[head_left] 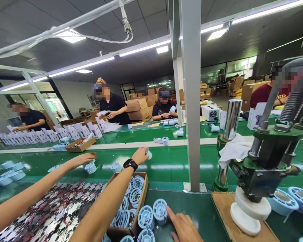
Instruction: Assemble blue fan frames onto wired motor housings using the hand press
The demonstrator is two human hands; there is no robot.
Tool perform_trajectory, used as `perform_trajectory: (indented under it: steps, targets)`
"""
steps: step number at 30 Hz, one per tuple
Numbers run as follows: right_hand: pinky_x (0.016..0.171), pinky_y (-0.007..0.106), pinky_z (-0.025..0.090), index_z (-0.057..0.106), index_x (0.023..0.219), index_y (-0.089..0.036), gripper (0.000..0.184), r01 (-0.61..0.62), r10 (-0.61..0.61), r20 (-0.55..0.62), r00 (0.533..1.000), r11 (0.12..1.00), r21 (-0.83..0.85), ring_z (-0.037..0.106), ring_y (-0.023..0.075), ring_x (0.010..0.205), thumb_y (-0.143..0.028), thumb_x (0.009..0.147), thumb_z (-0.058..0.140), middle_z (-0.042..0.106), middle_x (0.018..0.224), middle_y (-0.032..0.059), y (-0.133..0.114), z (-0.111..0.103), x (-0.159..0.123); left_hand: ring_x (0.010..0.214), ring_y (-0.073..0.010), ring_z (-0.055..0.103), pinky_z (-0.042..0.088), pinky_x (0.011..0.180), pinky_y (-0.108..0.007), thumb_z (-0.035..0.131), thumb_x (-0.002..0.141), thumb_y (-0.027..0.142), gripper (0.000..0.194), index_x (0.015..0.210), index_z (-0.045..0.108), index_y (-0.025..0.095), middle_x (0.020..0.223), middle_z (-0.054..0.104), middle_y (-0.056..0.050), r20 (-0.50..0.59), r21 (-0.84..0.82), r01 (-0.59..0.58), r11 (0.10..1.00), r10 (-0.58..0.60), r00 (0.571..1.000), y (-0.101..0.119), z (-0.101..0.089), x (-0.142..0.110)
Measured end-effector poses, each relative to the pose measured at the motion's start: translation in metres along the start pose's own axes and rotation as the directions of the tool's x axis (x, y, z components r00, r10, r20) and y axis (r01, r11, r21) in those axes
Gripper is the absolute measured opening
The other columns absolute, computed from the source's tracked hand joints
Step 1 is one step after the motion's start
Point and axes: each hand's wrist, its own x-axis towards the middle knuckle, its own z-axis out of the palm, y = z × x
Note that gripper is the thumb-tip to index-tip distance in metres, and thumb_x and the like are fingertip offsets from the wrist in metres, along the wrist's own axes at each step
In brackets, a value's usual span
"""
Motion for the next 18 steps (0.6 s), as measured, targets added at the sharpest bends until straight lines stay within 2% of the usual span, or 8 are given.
perform_trajectory:
  steps: [2,5,8,11,13,15,17,18]
  targets:
    - [0.086,0.030,0.050,0.028,0.150,-0.026,0.088,0.001,-0.007,0.039,0.999,0.990,0.141,0.061,0.0201,0.098,0.000,0.068,0.048,0.064,0.113,0.0037,-0.001,-0.005,-0.001,0.101,-0.0209,0.062,0.052,0.090,-0.042,0.060,0.091,0.032,0.035,0.123,0.055,0.018,0.115,0.061,-0.007,0.053,0.011,-0.107,0.994,0.106,0.993,0.028,-0.006,-0.013]
    - [0.094,0.032,0.047,0.043,0.142,-0.030,0.070,-0.098,0.138,-0.086,0.987,0.927,0.363,0.060,0.0196,0.105,-0.009,0.075,0.045,0.062,0.118,0.0015,0.001,-0.011,-0.004,0.098,-0.0196,0.063,0.051,0.089,-0.034,0.065,0.084,0.030,0.044,0.127,0.055,0.026,0.112,0.061,-0.004,0.133,0.016,-0.276,0.961,0.272,0.953,0.074,-0.017,-0.061]
    - [0.094,0.033,0.046,0.048,0.133,-0.021,0.053,-0.242,0.425,-0.282,0.860,0.827,0.508,0.057,0.0212,0.111,-0.016,0.080,0.041,0.057,0.124,0.0072,0.013,-0.016,-0.011,0.086,-0.0230,0.067,0.054,0.076,-0.033,0.065,0.078,0.030,0.039,0.117,0.062,0.028,0.103,0.063,-0.004,0.222,0.048,-0.371,0.927,0.353,0.909,0.114,-0.012,-0.128]
    - [0.088,0.035,0.047,0.034,0.139,-0.013,0.053,-0.328,0.596,-0.363,0.717,0.747,0.578,0.054,0.0237,0.111,-0.023,0.087,0.036,0.051,0.126,0.0147,0.029,-0.022,-0.019,0.075,-0.0266,0.068,0.055,0.060,-0.034,0.065,0.077,0.036,0.033,0.108,0.065,0.026,0.094,0.065,-0.007,0.339,0.081,-0.460,0.884,0.410,0.847,0.138,0.022,-0.184]
    - [0.088,0.034,0.047,0.034,0.139,-0.013,0.052,-0.325,0.629,-0.364,0.687,0.715,0.619,0.054,0.0244,0.112,-0.031,0.090,0.037,0.051,0.126,0.0148,0.035,-0.026,-0.025,0.081,-0.0276,0.069,0.056,0.063,-0.035,0.065,0.079,0.039,0.035,0.112,0.063,0.028,0.103,0.066,-0.008,0.340,0.075,-0.531,0.844,0.479,0.809,0.144,0.049,-0.208]
    - [0.088,0.034,0.047,0.037,0.138,-0.014,0.051,-0.300,0.607,-0.355,0.711,0.719,0.627,0.056,0.0245,0.110,-0.035,0.092,0.038,0.054,0.125,0.0140,0.037,-0.032,-0.031,0.098,-0.0272,0.066,0.056,0.077,-0.036,0.065,0.082,0.036,0.038,0.119,0.059,0.030,0.120,0.062,-0.008,0.257,0.038,-0.576,0.817,0.549,0.795,0.142,0.065,-0.219]
    - [0.091,0.037,0.046,0.040,0.138,-0.017,0.048,-0.220,0.459,-0.375,0.806,0.819,0.529,0.057,0.0250,0.112,-0.033,0.093,0.040,0.055,0.127,0.0128,0.036,-0.040,-0.038,0.115,-0.0224,0.059,0.049,0.095,-0.034,0.062,0.084,0.026,0.043,0.126,0.054,0.033,0.135,0.056,-0.003,0.172,0.004,-0.524,0.852,0.515,0.840,0.129,0.062,-0.219]
    - [0.096,0.040,0.044,0.042,0.137,-0.020,0.047,-0.141,0.318,-0.381,0.868,0.894,0.425,0.055,0.0262,0.116,-0.030,0.091,0.041,0.055,0.130,0.0115,0.035,-0.045,-0.040,0.121,-0.0192,0.055,0.044,0.101,-0.031,0.059,0.086,0.020,0.044,0.127,0.053,0.034,0.137,0.055,0.000,0.149,0.001,-0.457,0.890,0.451,0.880,0.117,0.055,-0.215]
